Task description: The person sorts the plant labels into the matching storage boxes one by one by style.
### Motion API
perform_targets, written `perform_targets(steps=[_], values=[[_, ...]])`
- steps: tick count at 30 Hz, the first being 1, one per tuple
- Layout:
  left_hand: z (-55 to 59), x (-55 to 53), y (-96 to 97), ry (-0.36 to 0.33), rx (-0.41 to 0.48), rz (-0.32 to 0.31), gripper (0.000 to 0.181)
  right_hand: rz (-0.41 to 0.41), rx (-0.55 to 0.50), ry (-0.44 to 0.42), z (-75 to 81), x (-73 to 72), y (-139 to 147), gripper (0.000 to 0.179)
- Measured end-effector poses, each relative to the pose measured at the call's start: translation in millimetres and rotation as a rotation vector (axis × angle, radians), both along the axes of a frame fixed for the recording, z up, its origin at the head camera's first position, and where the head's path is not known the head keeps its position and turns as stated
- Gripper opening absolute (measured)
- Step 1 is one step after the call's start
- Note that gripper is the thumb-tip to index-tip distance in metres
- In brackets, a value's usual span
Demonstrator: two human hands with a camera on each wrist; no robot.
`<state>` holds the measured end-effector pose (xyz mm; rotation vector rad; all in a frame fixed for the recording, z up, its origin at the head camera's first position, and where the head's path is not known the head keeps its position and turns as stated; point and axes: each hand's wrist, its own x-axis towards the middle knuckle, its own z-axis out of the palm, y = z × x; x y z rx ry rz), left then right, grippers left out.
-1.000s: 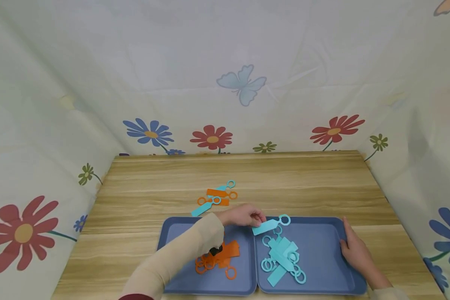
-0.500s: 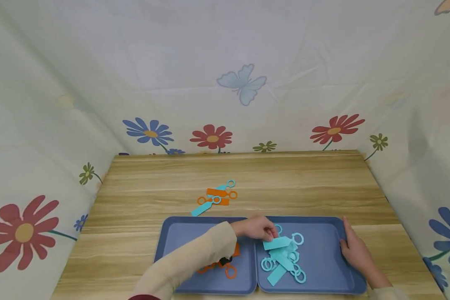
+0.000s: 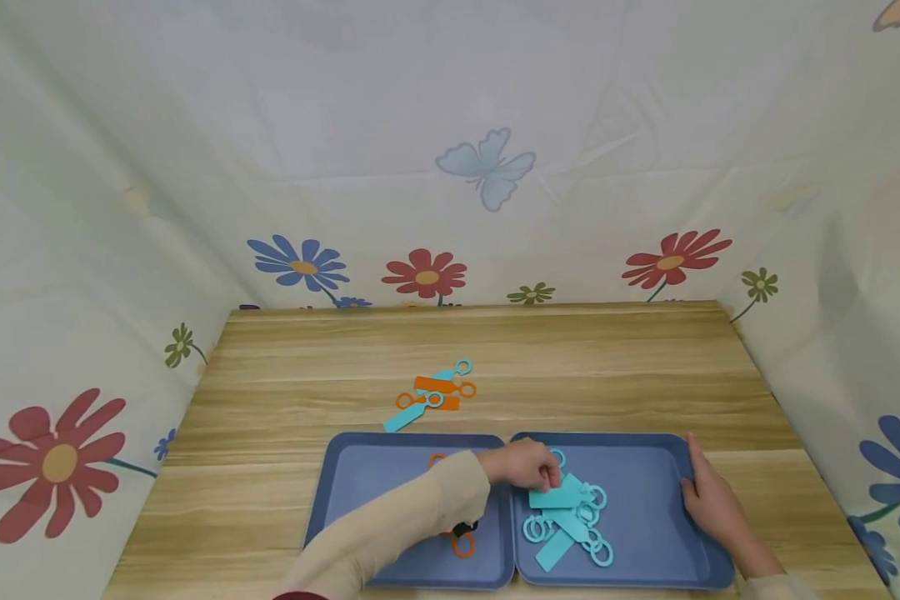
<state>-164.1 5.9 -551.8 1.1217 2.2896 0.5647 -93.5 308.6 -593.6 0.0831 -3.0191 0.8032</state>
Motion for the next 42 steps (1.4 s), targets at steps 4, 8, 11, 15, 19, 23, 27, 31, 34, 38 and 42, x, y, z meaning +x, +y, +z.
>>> perform_targets(steps=[4, 8, 11, 15, 19, 23, 27, 31, 34, 38, 42], values=[[0.2, 4.3, 5.3, 0.020, -0.046, 0.033, 0.018, -0.001, 0.002, 0.003, -1.2, 0.1, 0.5, 0.071], [0.1, 7.9, 9.0, 0.063, -0.088, 0.053, 0.017, -0.002, 0.005, 0.022, -1.8, 0.5, 0.3, 0.071], [-1.0, 10.1, 10.5, 0.091, -0.107, 0.063, 0.021, -0.002, 0.008, 0.034, -1.8, 0.9, 0.0, 0.070], [-2.8, 11.6, 12.0, 0.111, -0.116, 0.076, 0.031, -0.001, 0.005, 0.034, -1.8, 0.8, 0.0, 0.070], [-5.2, 12.8, 13.2, 0.136, -0.115, 0.083, 0.032, -0.002, 0.000, 0.034, -1.4, 0.6, -0.3, 0.070], [-7.4, 15.0, 14.0, 0.170, -0.122, 0.085, 0.030, 0.000, 0.002, 0.031, -1.9, 0.3, 0.1, 0.070], [-8.4, 16.8, 14.1, 0.203, -0.131, 0.082, 0.028, 0.001, -0.004, 0.023, -3.1, 0.1, 0.7, 0.071], [-7.8, 17.8, 12.9, 0.225, -0.118, 0.075, 0.025, -0.002, -0.016, 0.018, -3.1, 0.4, 0.6, 0.071], [-7.2, 16.2, 10.7, 0.240, -0.075, 0.074, 0.023, -0.003, -0.018, 0.020, -3.1, 0.5, 0.7, 0.072], [-1.1, 7.5, 6.6, 0.291, -0.008, 0.080, 0.015, -0.002, -0.019, 0.012, -3.2, 0.6, 1.0, 0.072], [12.5, -7.1, -0.6, 0.362, -0.002, 0.137, 0.010, -0.001, -0.028, 0.001, -2.5, 0.2, 0.6, 0.071]])
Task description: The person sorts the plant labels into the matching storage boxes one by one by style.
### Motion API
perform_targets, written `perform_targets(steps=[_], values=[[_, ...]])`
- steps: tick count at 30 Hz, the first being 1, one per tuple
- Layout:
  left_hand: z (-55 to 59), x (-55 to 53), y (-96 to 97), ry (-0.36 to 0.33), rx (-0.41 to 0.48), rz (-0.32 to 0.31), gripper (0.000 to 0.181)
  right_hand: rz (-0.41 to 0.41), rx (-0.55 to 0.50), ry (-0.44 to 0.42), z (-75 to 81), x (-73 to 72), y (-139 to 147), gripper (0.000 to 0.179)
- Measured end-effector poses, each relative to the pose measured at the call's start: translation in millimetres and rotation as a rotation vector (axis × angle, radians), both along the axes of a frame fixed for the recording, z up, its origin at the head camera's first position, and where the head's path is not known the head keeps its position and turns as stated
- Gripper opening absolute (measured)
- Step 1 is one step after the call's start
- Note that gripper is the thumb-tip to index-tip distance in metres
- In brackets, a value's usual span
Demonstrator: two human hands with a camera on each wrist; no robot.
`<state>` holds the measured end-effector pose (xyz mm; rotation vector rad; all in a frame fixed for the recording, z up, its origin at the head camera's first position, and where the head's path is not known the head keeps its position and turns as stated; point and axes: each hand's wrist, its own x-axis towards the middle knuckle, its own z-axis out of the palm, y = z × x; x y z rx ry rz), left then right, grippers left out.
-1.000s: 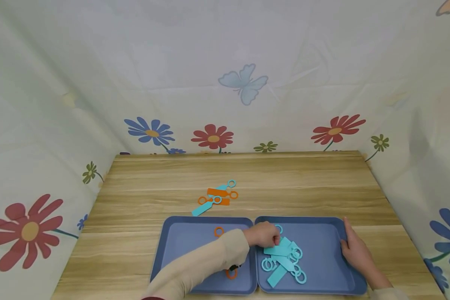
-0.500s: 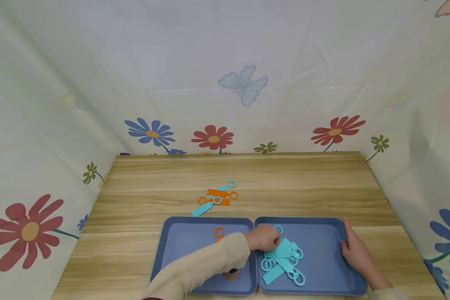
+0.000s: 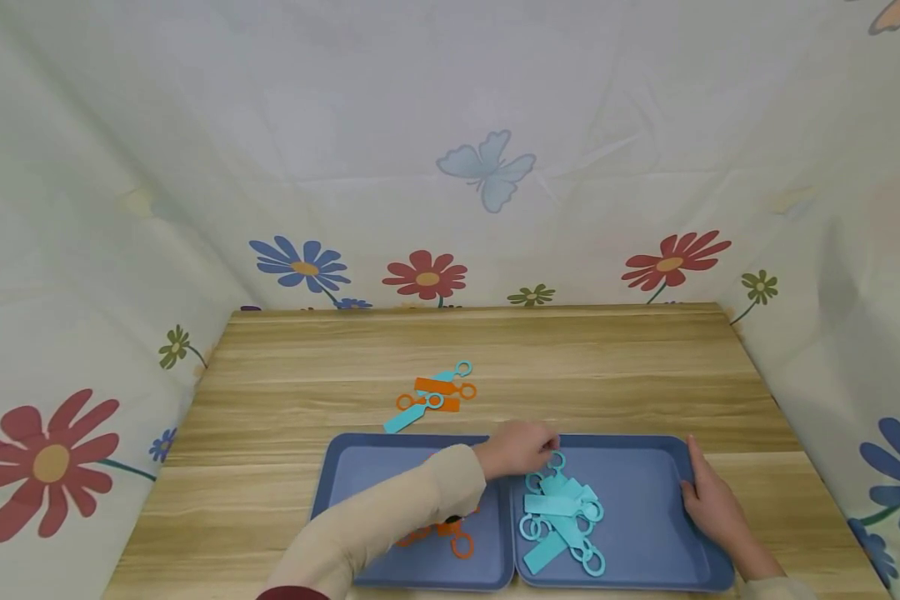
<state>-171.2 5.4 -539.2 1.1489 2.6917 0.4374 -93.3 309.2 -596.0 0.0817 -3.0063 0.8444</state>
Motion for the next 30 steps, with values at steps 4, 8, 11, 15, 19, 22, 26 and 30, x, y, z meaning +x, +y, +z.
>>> perform_targets(steps=[4, 8, 11, 15, 19, 22, 26, 30], values=[[12.6, -18.8, -12.8, 0.047, -0.009, 0.100, 0.024, 0.002, -0.001, -0.001, -0.8, -0.3, 0.4, 0.071], [15.3, -43.5, -33.8, 0.063, -0.051, 0.207, 0.047, 0.002, 0.002, 0.004, -1.2, -0.3, 0.4, 0.071], [12.2, -61.7, -52.7, 0.000, -0.098, 0.316, 0.068, 0.002, 0.005, 0.005, -0.8, -0.2, 0.3, 0.071], [8.8, -78.8, -79.5, -0.040, -0.110, 0.435, 0.082, 0.004, -0.005, -0.010, -0.8, -0.2, 0.7, 0.070], [7.0, -87.0, -104.8, -0.039, -0.090, 0.491, 0.089, 0.005, -0.008, -0.015, -0.9, -0.5, 1.0, 0.070], [4.3, -89.7, -121.1, -0.055, -0.089, 0.511, 0.095, 0.006, -0.006, -0.008, -1.2, -0.5, 1.1, 0.070], [-2.4, -91.0, -138.7, -0.086, -0.099, 0.532, 0.099, 0.007, -0.014, 0.000, -1.6, -0.2, 1.1, 0.069], [-6.7, -88.1, -151.4, -0.132, -0.119, 0.558, 0.100, 0.004, -0.008, 0.007, -1.4, -0.1, 0.8, 0.069]])
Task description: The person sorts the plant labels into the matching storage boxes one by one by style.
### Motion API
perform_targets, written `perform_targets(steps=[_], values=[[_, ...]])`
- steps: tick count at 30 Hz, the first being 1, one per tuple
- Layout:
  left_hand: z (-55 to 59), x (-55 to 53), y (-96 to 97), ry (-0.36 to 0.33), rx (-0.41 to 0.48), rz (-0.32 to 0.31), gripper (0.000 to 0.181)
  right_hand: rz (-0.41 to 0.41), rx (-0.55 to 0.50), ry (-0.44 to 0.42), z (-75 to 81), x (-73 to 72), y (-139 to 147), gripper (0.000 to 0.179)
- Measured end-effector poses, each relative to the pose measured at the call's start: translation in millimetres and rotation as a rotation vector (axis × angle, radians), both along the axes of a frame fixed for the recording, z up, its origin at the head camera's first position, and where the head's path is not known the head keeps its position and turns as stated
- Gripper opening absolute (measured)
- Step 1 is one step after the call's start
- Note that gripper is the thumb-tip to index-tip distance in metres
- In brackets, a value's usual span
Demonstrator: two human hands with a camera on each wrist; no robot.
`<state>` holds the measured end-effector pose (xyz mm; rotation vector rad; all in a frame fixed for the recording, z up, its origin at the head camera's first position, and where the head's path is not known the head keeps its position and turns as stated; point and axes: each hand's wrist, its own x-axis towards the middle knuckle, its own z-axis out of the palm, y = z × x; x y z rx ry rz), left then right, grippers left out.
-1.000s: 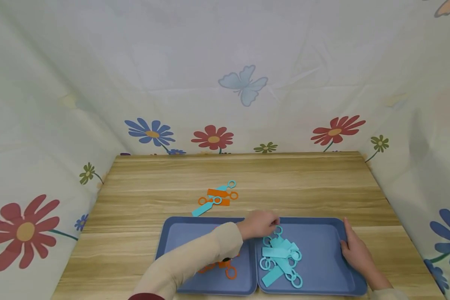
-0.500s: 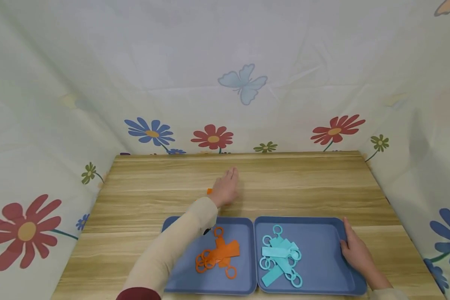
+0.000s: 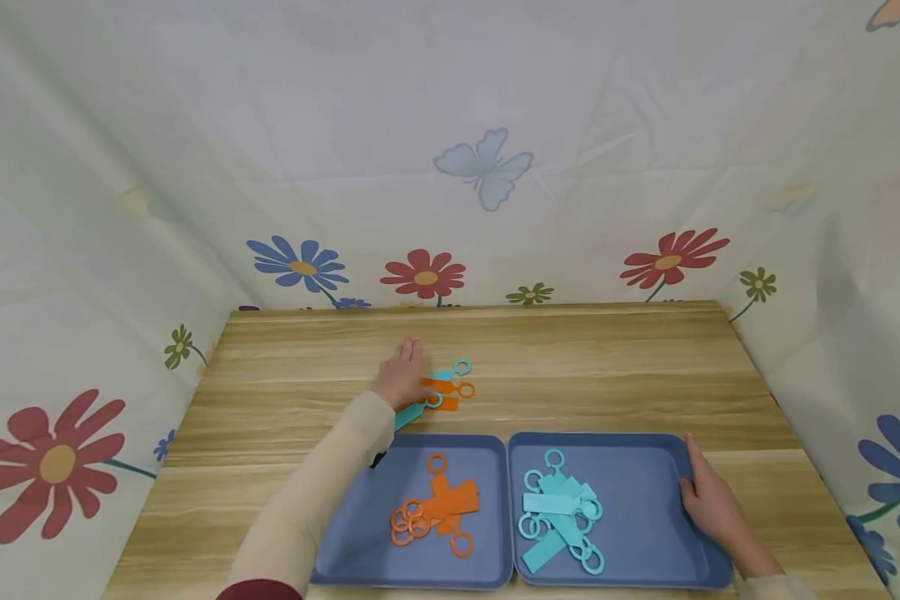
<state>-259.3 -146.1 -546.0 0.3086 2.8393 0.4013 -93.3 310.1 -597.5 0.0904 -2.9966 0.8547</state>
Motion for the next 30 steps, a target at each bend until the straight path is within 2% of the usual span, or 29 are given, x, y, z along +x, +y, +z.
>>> perform_targets(steps=[7, 10, 16, 22, 26, 30], values=[[-4.1, 12.8, -16.4, -0.061, -0.046, 0.000, 0.104, -0.002, 0.007, 0.005, -0.3, 0.0, -0.8, 0.070], [-7.1, 18.7, -23.0, -0.060, -0.079, -0.020, 0.105, 0.001, 0.004, 0.015, -0.4, -0.2, -1.0, 0.070], [-8.4, 26.4, -29.8, -0.030, -0.084, -0.035, 0.100, 0.003, 0.003, 0.022, 0.7, 0.1, -1.4, 0.069], [-11.9, 29.9, -32.3, 0.041, -0.116, -0.010, 0.080, 0.002, 0.003, 0.000, 1.2, 0.9, -0.9, 0.068], [-15.8, 29.4, -33.8, 0.028, -0.121, -0.005, 0.063, 0.007, -0.007, 0.010, 1.0, 0.7, -1.1, 0.068], [-19.0, 28.1, -35.0, -0.005, -0.111, -0.044, 0.036, 0.009, -0.010, 0.025, 0.6, 0.3, -1.2, 0.068]])
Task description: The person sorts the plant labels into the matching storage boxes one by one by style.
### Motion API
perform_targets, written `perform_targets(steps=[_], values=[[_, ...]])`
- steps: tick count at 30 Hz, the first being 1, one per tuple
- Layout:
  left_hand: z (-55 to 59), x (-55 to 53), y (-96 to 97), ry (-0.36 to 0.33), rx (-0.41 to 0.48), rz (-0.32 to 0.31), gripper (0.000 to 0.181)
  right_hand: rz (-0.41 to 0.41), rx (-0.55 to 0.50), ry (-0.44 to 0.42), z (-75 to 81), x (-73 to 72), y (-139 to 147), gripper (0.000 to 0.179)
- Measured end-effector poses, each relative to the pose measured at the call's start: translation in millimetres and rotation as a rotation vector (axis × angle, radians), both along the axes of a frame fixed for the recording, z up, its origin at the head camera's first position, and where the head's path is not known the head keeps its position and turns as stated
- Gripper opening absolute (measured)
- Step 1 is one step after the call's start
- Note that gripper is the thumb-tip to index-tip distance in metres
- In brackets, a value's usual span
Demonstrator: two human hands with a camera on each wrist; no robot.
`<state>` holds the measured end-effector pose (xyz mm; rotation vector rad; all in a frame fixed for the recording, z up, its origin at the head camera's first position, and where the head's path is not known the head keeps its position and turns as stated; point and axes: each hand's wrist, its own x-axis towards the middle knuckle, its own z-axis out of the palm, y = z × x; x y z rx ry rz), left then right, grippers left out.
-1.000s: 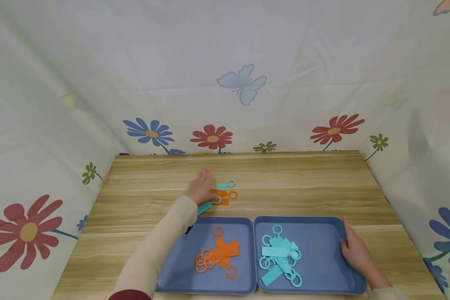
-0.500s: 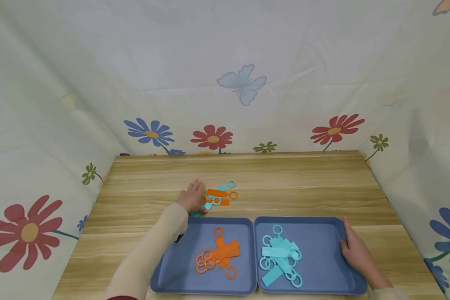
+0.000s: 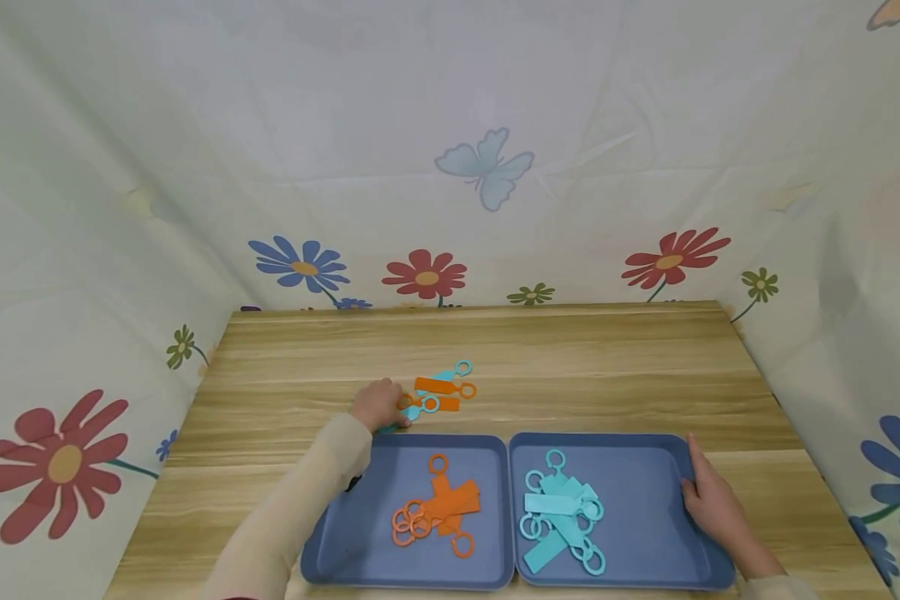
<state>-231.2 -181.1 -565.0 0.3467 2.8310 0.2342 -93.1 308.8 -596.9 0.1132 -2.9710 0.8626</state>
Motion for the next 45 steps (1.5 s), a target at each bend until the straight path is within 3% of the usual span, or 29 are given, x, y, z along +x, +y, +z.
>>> perform_targets(steps=[6, 12, 19, 27, 33, 39, 45], values=[[4.3, 2.3, 1.3, -0.062, 0.094, -0.038, 0.045, -0.002, 0.004, -0.007, 0.1, -0.2, 0.6, 0.069], [10.0, 4.7, 1.9, -0.095, 0.142, -0.015, 0.041, -0.003, 0.000, -0.020, 1.9, 0.3, 0.4, 0.068], [10.1, -1.9, -0.7, -0.172, 0.215, 0.000, 0.042, 0.002, -0.011, -0.014, 1.7, 0.8, 0.3, 0.068], [20.3, -9.6, -0.1, -0.209, 0.223, -0.050, 0.007, 0.000, 0.008, 0.003, 0.1, 0.1, 0.6, 0.068], [23.6, -15.8, 1.9, -0.189, 0.265, -0.103, 0.005, 0.002, 0.012, 0.007, 0.8, 0.9, 0.8, 0.068], [23.6, -20.6, 9.4, -0.199, 0.395, -0.080, 0.006, 0.005, -0.002, 0.000, 0.7, 0.0, 0.6, 0.068], [23.5, -22.1, 23.2, -0.284, 0.565, -0.008, 0.007, 0.004, -0.003, -0.009, 0.3, -0.3, 0.7, 0.069]])
